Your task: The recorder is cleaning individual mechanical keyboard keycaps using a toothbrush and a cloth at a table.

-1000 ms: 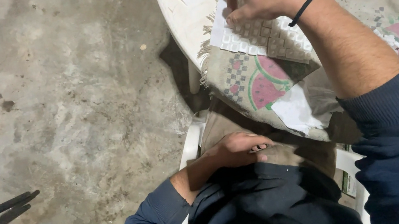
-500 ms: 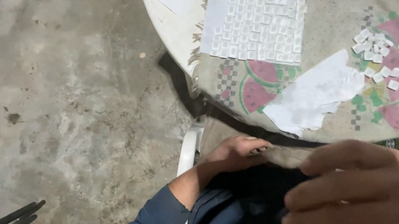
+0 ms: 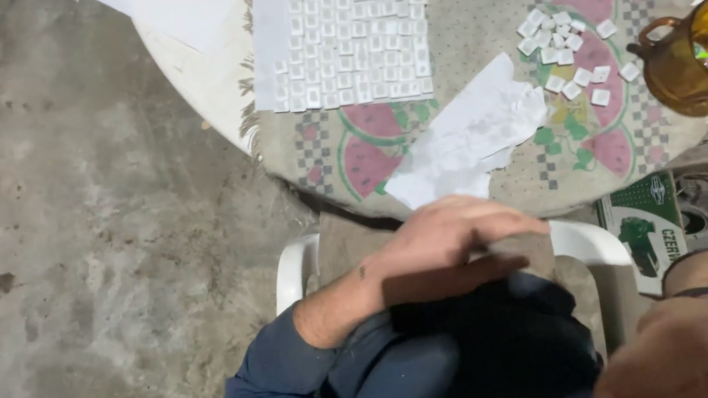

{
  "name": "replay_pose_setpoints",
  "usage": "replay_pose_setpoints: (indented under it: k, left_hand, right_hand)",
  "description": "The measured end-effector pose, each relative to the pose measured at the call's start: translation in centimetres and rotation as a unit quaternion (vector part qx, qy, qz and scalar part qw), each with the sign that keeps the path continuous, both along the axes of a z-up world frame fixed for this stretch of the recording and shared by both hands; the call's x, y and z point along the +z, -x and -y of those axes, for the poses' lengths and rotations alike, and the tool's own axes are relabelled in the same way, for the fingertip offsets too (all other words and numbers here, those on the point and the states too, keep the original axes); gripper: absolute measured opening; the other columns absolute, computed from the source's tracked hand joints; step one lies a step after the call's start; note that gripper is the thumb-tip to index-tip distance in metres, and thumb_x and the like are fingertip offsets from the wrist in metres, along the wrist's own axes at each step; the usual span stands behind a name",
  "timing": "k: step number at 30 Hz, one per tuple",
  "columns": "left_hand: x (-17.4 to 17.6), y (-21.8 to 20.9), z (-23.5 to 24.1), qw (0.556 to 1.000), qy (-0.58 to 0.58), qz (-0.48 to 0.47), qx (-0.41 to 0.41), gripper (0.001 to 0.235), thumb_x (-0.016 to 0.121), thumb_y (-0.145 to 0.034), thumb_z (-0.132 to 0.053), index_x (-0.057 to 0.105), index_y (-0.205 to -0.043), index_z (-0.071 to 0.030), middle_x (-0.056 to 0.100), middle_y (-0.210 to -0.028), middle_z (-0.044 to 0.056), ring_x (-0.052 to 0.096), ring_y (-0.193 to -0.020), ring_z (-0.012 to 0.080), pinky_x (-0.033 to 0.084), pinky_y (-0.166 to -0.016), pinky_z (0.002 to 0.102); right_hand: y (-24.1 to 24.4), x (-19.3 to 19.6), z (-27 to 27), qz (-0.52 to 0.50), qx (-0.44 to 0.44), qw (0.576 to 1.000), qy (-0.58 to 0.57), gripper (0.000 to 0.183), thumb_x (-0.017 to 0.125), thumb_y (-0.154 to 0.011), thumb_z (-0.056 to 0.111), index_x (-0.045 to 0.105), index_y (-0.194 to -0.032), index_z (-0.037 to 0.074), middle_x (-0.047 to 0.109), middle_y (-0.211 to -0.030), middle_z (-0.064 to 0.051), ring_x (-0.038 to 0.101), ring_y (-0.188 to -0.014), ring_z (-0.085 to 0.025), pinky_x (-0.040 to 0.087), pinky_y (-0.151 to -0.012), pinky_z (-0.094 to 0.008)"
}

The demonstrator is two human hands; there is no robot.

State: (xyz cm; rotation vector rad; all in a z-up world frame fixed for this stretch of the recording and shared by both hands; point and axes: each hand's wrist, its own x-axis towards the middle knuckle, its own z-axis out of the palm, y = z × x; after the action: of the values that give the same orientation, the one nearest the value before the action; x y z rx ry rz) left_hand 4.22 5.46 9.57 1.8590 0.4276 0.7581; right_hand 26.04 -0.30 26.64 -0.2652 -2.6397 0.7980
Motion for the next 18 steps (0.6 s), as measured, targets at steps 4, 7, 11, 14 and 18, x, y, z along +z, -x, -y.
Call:
replay_pose_setpoints:
  k: [4,7,11,14,18]
  left_hand:
    - [0.5,-2.5,-4.1,0.956,-0.24,-0.022,0.168,0.029,0.07,-0.098,-0.024,0.066,-0.125,-0.014,0.07,-0.125,0.004,0.067,-0.114,0.0275,0.048,-0.106,0.044]
    - [0.0,-3.4,-7.4,0.923,-0.239,-0.107,0.281,0.023,0.07,-0.095,-0.018,0.067,-0.118,-0.012,0.07,-0.116,0.006,0.064,-0.107,0.0303,0.048,-0.094,0.046]
    - [0.9,-3.6,-9.5,0.895,-0.285,-0.164,0.303,0.033,0.072,-0.088,-0.019,0.065,-0.12,-0.009,0.068,-0.109,0.009,0.062,-0.101,0.0323,0.047,-0.085,0.047]
    - [0.3,-4.0,-9.4,0.871,-0.298,-0.244,0.304,0.038,0.074,-0.084,-0.02,0.064,-0.119,-0.01,0.066,-0.098,0.009,0.061,-0.092,0.0322,0.045,-0.077,0.048]
    - [-0.3,-4.4,-8.6,0.871,-0.292,-0.261,0.296,0.035,0.073,-0.092,-0.014,0.063,-0.125,-0.015,0.065,-0.09,0.006,0.063,-0.088,0.0284,0.046,-0.075,0.045]
  right_hand:
    - [-0.4,-0.9,1.3,-0.086,-0.217,0.972,-0.034,0.017,0.072,-0.085,0.024,0.069,-0.07,0.016,0.075,-0.085,0.006,0.071,-0.08,-0.018,0.057,-0.072,-0.031]
    - [-0.6,-2.3,-3.0,-0.172,-0.128,0.975,-0.063,0.017,0.072,-0.086,0.009,0.067,-0.07,0.01,0.072,-0.082,0.003,0.074,-0.075,-0.016,0.062,-0.067,-0.031]
    - [-3.7,-7.9,-6.2,-0.144,-0.214,0.958,-0.127,0.025,0.08,-0.084,0.012,0.061,-0.068,0.01,0.072,-0.083,-0.003,0.073,-0.077,-0.02,0.057,-0.068,-0.034]
    - [-5.6,-11.6,-7.5,-0.101,-0.268,0.944,-0.163,0.024,0.084,-0.083,0.014,0.064,-0.07,0.01,0.072,-0.083,-0.002,0.072,-0.079,-0.02,0.056,-0.069,-0.034]
    - [-5.8,-14.2,-8.0,-0.007,-0.369,0.913,-0.173,0.014,0.084,-0.084,0.022,0.075,-0.087,0.011,0.074,-0.097,-0.002,0.07,-0.086,-0.022,0.053,-0.074,-0.035]
